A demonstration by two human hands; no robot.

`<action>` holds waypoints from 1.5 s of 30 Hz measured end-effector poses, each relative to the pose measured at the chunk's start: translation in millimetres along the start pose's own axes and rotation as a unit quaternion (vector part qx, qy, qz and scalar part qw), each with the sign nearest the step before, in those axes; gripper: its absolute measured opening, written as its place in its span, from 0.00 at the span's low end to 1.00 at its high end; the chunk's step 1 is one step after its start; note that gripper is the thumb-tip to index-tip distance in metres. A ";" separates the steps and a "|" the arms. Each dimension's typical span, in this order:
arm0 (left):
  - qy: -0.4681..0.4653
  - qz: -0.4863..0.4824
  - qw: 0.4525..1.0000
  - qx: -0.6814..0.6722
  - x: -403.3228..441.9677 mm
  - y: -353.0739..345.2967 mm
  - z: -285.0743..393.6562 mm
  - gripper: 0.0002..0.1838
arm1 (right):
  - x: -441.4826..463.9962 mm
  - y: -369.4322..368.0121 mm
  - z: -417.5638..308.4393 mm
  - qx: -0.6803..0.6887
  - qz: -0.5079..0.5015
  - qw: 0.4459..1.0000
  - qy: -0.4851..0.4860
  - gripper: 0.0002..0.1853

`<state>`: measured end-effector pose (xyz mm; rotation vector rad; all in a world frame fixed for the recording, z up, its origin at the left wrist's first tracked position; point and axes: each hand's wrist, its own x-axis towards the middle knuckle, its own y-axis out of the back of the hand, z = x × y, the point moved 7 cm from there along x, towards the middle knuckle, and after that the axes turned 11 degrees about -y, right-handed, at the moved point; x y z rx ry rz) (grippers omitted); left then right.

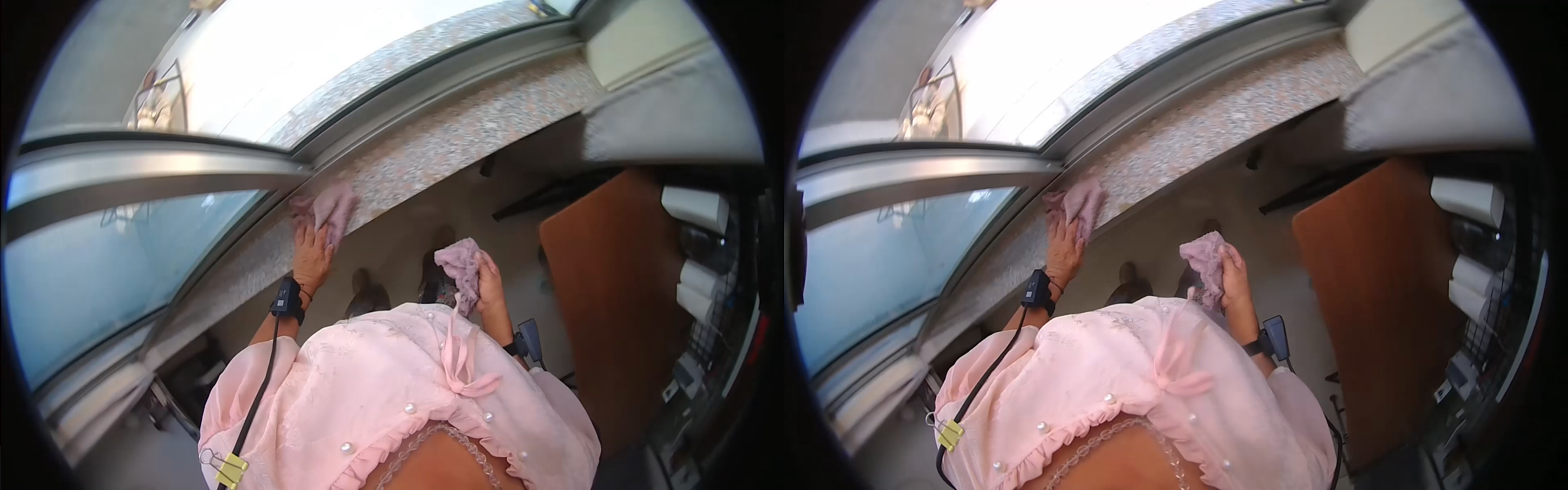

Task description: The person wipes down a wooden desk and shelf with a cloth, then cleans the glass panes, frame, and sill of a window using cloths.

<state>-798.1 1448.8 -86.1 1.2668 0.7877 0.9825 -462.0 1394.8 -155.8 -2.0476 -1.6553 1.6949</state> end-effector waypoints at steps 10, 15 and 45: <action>-0.071 0.170 0.979 -0.082 -66.7 1.9 -62.4 0.14 | -33.5 -149.0 147.8 -0.233 -0.069 0.970 -0.014 0.18; 0.123 0.225 0.964 -0.071 -199.1 31.2 -171.9 0.10 | -50.0 -199.0 204.1 -0.305 -0.133 0.941 -0.053 0.23; 0.499 0.613 0.299 -0.534 -448.4 43.4 -438.8 0.10 | -32.4 -282.3 336.6 -0.412 -0.090 0.906 -0.041 0.18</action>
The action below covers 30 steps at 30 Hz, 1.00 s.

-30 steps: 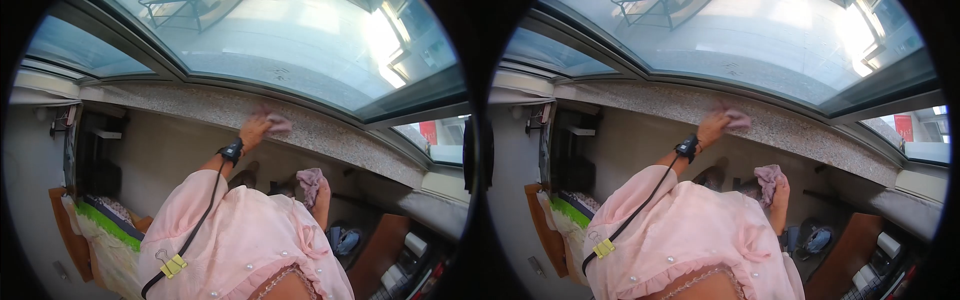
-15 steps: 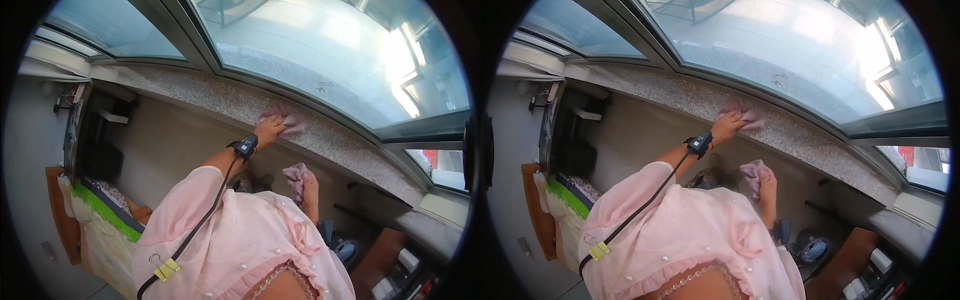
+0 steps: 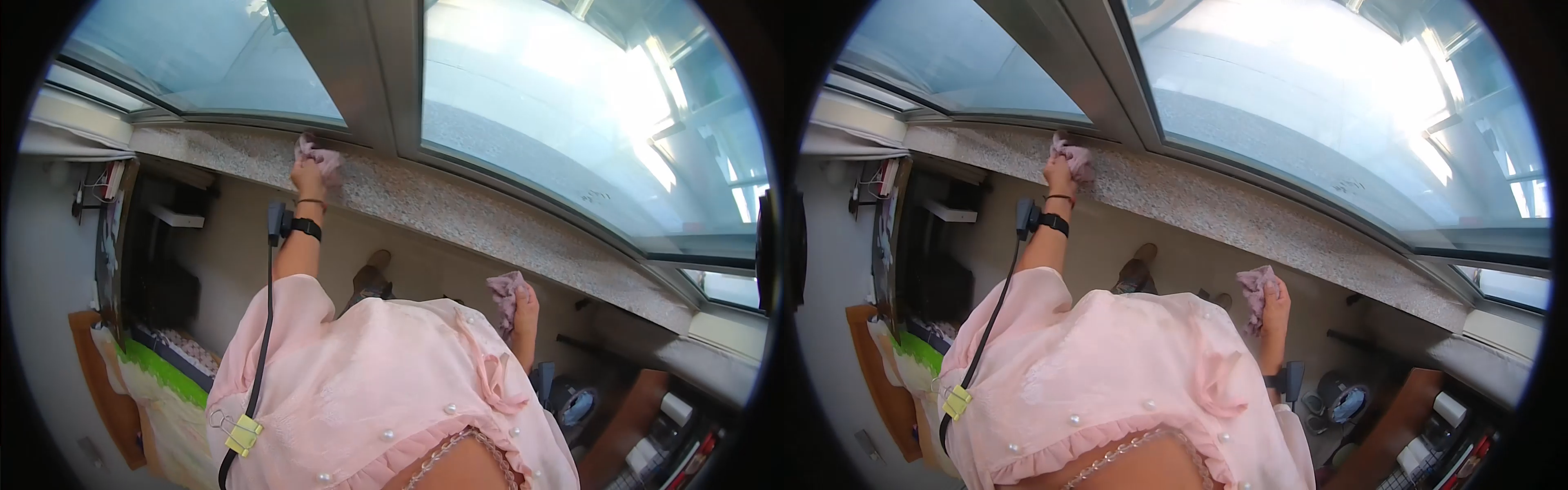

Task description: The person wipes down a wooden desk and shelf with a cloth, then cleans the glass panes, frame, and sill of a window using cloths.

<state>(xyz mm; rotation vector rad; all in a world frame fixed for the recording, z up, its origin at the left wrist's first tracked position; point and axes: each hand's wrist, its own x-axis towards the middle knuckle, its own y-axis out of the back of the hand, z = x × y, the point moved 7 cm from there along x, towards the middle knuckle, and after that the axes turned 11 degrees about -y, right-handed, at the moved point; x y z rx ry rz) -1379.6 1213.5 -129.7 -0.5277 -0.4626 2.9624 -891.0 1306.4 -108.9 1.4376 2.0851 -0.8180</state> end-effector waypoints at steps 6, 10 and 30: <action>-0.134 -0.162 0.977 0.042 -1.3 -66.8 -70.3 0.06 | 10.6 -121.4 -16.0 0.070 -0.085 0.994 -0.024 0.16; 0.163 -0.021 0.968 -0.188 13.2 -74.3 -17.3 0.17 | 25.8 -150.0 6.9 0.025 -0.073 0.996 -0.040 0.16; -0.557 -0.199 0.686 0.425 34.3 -28.4 80.3 0.25 | 40.3 -239.3 5.5 -0.041 -0.164 0.981 -0.091 0.16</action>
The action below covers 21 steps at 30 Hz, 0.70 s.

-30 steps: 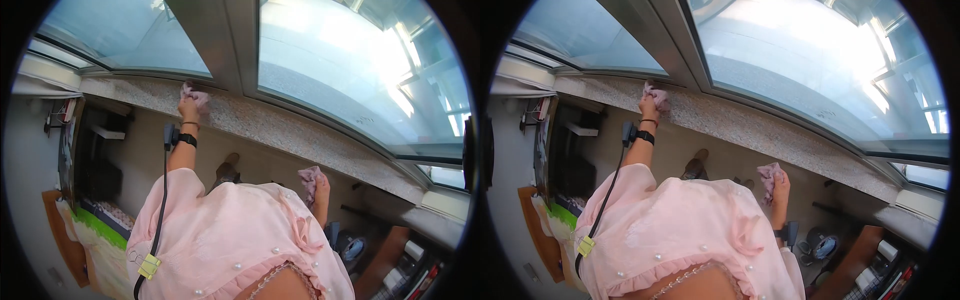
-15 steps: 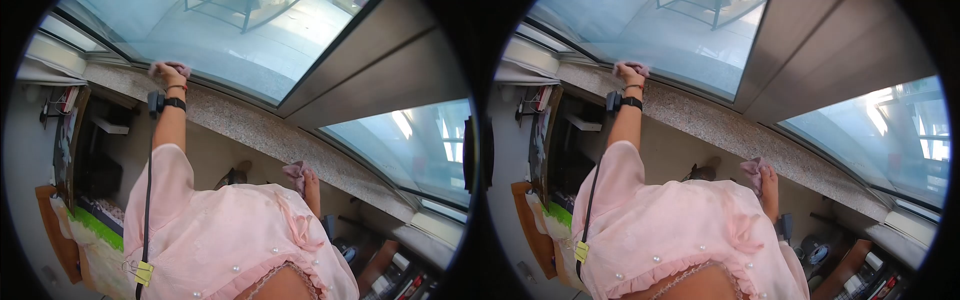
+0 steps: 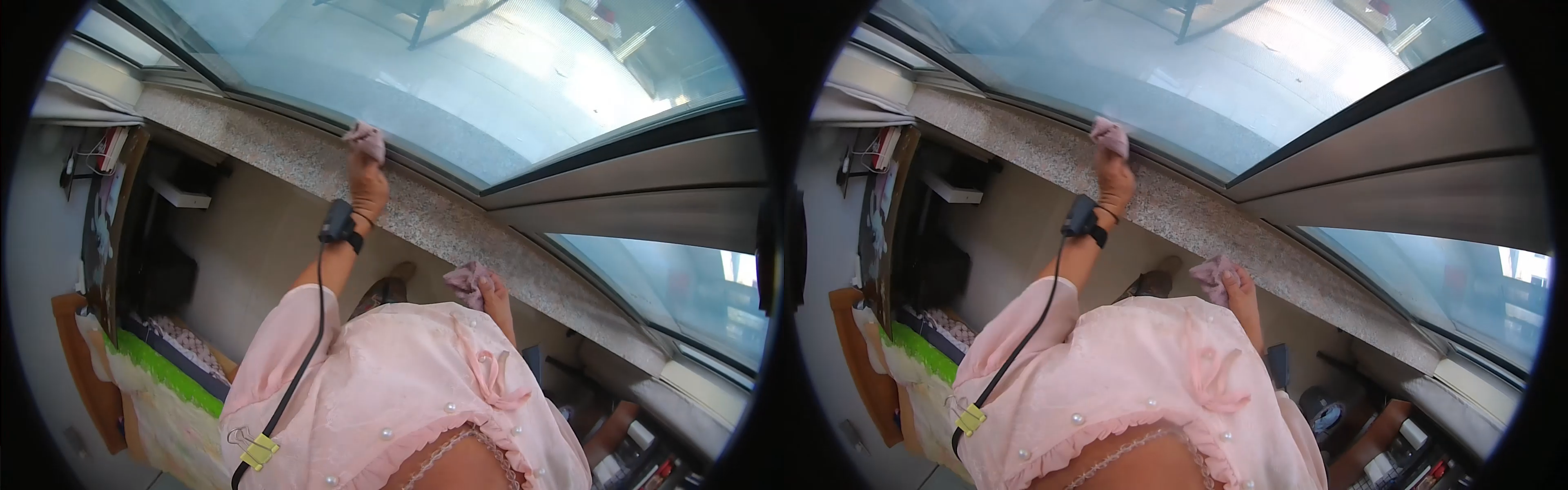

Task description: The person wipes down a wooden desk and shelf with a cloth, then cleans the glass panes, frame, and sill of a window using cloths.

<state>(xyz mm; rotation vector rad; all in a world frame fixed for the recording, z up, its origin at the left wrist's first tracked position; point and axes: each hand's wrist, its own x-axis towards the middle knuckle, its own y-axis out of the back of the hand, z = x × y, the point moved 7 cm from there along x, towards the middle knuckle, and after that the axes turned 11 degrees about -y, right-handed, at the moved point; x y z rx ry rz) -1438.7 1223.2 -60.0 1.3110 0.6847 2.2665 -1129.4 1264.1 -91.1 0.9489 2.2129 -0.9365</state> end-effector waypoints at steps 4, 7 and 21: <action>0.095 0.006 0.991 0.099 8.1 24.5 -69.4 0.25 | -8.9 25.3 20.3 -0.027 0.050 0.998 -0.007 0.17; 0.128 0.016 0.990 0.062 11.7 15.8 -64.0 0.23 | -18.8 34.5 26.6 0.000 0.081 0.997 0.005 0.17; -0.209 -0.204 0.953 0.076 -9.7 -19.1 49.2 0.17 | -32.8 2.9 28.3 -0.020 0.017 1.000 -0.003 0.15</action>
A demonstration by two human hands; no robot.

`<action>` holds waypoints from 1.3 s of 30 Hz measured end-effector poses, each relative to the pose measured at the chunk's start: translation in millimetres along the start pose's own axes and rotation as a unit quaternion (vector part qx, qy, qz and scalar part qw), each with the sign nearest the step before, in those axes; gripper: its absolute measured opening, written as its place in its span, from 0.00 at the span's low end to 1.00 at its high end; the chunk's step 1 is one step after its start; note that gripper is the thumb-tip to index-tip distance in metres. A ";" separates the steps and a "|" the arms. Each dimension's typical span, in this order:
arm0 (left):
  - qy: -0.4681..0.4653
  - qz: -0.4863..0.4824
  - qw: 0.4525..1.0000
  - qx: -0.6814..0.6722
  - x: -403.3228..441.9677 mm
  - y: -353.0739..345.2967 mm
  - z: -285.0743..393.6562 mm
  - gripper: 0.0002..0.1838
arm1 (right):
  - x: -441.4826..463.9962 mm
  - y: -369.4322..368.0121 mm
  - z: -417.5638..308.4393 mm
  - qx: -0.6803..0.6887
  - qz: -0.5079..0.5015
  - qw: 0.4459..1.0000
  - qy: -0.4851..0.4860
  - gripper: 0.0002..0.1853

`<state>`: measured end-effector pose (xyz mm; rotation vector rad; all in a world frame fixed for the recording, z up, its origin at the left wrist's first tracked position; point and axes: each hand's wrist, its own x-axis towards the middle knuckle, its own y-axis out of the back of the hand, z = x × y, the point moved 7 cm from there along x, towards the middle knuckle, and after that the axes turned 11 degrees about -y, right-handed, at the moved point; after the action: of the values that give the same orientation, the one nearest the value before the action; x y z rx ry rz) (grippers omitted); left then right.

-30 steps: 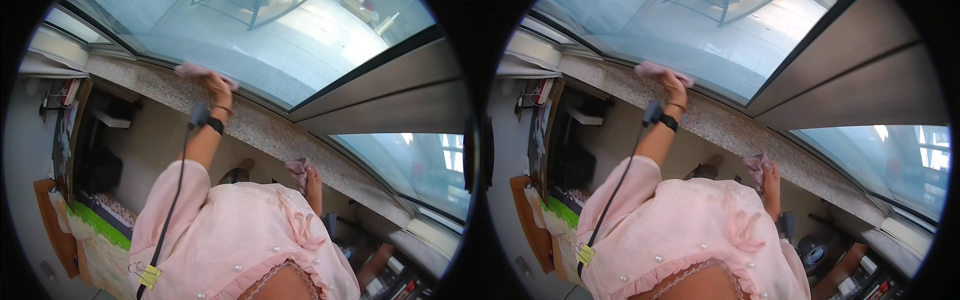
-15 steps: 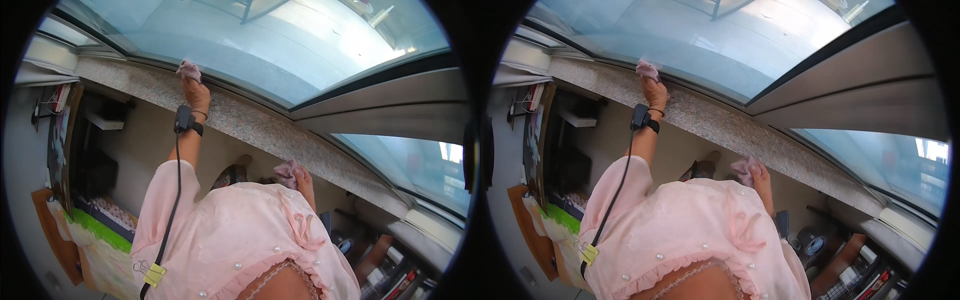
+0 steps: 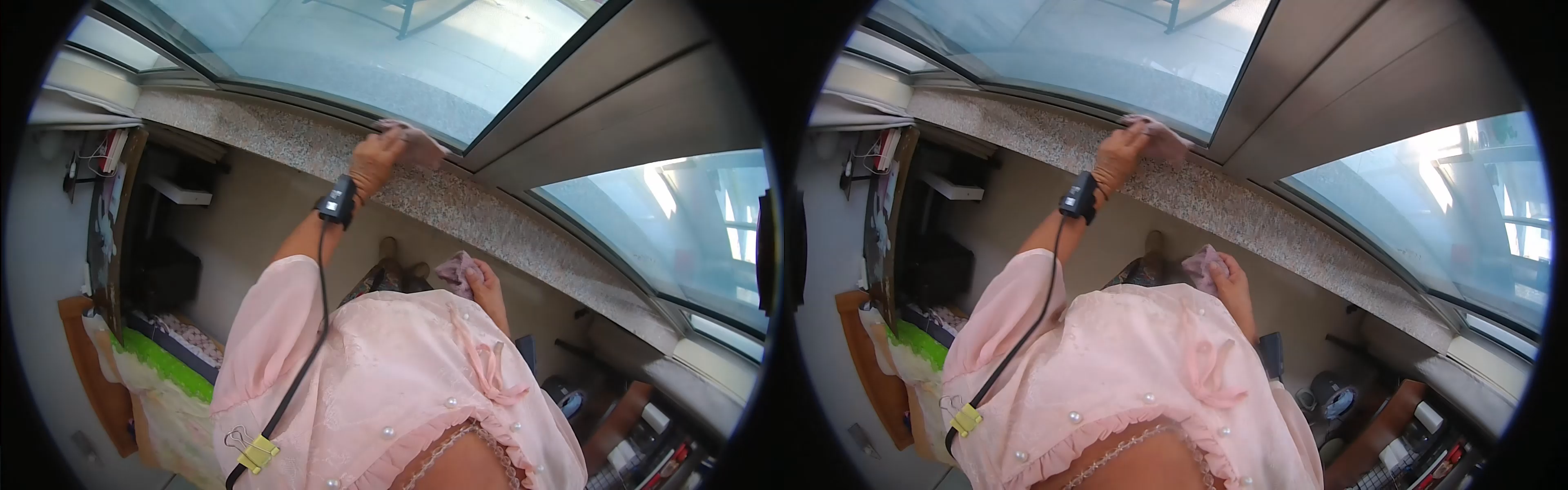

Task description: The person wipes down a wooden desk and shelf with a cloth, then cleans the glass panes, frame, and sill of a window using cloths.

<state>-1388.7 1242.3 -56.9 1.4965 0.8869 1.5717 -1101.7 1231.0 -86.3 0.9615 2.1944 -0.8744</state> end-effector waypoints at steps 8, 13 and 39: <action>0.210 0.069 0.973 0.064 -23.8 43.6 -96.8 0.17 | 11.9 27.8 -0.1 -0.029 0.077 0.997 -0.002 0.15; 0.053 0.077 0.995 0.047 -39.6 48.6 -128.8 0.14 | 45.6 -12.0 -17.1 -0.072 0.091 0.993 0.022 0.15; -0.080 0.075 0.988 -0.109 -89.2 41.1 -188.7 0.10 | 92.7 -212.5 0.7 -0.094 0.024 0.992 -0.079 0.14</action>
<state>-1579.2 1149.0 -73.4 1.5335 0.5056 1.5738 -1321.1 1156.3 -83.0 0.8225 2.0665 -0.6837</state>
